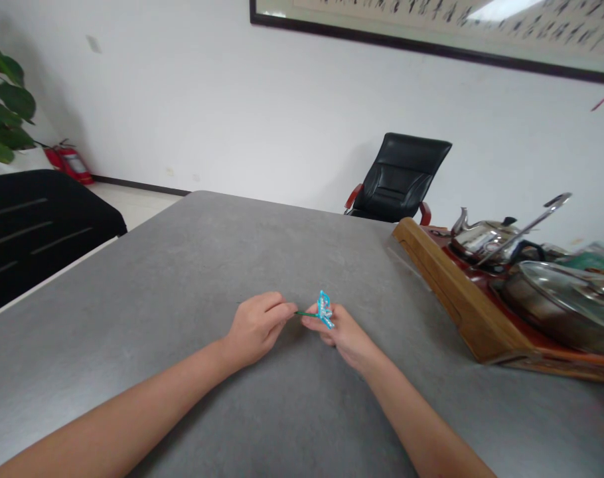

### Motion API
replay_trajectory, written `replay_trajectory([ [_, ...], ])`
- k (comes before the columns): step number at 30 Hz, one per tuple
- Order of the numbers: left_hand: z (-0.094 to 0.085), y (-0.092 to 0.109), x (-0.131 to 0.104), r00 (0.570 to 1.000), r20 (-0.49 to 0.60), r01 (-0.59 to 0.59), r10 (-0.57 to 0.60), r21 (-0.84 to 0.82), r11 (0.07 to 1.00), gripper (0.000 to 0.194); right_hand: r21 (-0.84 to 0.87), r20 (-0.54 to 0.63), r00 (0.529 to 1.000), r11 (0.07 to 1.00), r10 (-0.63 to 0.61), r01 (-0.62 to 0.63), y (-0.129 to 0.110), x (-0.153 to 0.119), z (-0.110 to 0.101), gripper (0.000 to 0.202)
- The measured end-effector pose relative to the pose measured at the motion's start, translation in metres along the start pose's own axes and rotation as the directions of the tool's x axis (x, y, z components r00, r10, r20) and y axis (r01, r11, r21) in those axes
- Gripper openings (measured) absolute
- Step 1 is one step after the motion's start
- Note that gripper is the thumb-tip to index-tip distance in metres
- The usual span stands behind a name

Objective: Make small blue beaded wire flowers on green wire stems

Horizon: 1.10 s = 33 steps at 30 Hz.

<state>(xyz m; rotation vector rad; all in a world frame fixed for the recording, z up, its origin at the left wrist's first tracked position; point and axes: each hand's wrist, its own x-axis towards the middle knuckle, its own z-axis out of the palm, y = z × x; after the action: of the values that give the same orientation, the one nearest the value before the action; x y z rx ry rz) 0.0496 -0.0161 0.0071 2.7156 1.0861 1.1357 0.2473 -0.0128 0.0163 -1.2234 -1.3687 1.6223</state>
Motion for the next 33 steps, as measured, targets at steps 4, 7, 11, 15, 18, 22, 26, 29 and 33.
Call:
replay_trajectory([
  [4, -0.001, 0.001, 0.001, 0.992, 0.059, -0.107, 0.109, -0.042, 0.993, 0.024, 0.026, 0.054, 0.997, 0.998, 0.052, -0.053, 0.000, 0.004, -0.008, 0.030],
  [7, -0.001, 0.002, 0.002, 0.984, 0.084, -0.151, 0.156, -0.068, 0.986, 0.026, 0.029, 0.075, 0.993, 0.995, 0.092, -0.095, 0.000, 0.006, -0.013, 0.030],
  [11, -0.002, 0.002, 0.002, 0.967, 0.133, -0.215, 0.219, -0.042, 0.976, 0.027, 0.074, 0.091, 0.985, 0.986, 0.145, -0.152, -0.001, 0.007, -0.020, 0.030],
  [15, -0.001, 0.001, 0.003, 0.952, 0.193, -0.252, 0.238, 0.046, 0.967, 0.025, 0.085, 0.065, 0.991, 0.988, 0.120, -0.125, -0.004, 0.005, -0.021, 0.027],
  [18, 0.000, 0.001, 0.003, 0.948, 0.213, -0.262, 0.237, 0.098, 0.960, 0.025, 0.016, 0.008, 0.999, 0.999, 0.039, -0.039, -0.010, 0.003, -0.019, 0.023],
  [22, 0.000, 0.001, 0.005, 0.948, 0.211, -0.266, 0.236, 0.127, 0.956, 0.026, -0.155, -0.038, 0.992, 0.982, -0.116, 0.109, -0.019, 0.001, -0.016, 0.021],
  [26, -0.001, 0.002, 0.006, 0.952, 0.219, -0.248, 0.213, 0.149, 0.957, 0.026, -0.404, -0.047, 0.967, 0.890, -0.250, 0.211, -0.029, -0.004, -0.014, 0.017],
  [29, -0.001, 0.002, 0.007, 0.961, 0.205, -0.221, 0.185, 0.167, 0.961, 0.026, -0.589, -0.029, 0.922, 0.752, -0.385, 0.295, -0.037, -0.012, -0.010, 0.014],
  [33, -0.001, 0.000, 0.006, 0.983, 0.142, -0.143, 0.114, 0.214, 0.966, 0.025, -0.757, 0.042, 0.870, 0.553, -0.492, 0.349, -0.046, -0.025, 0.001, 0.015],
])
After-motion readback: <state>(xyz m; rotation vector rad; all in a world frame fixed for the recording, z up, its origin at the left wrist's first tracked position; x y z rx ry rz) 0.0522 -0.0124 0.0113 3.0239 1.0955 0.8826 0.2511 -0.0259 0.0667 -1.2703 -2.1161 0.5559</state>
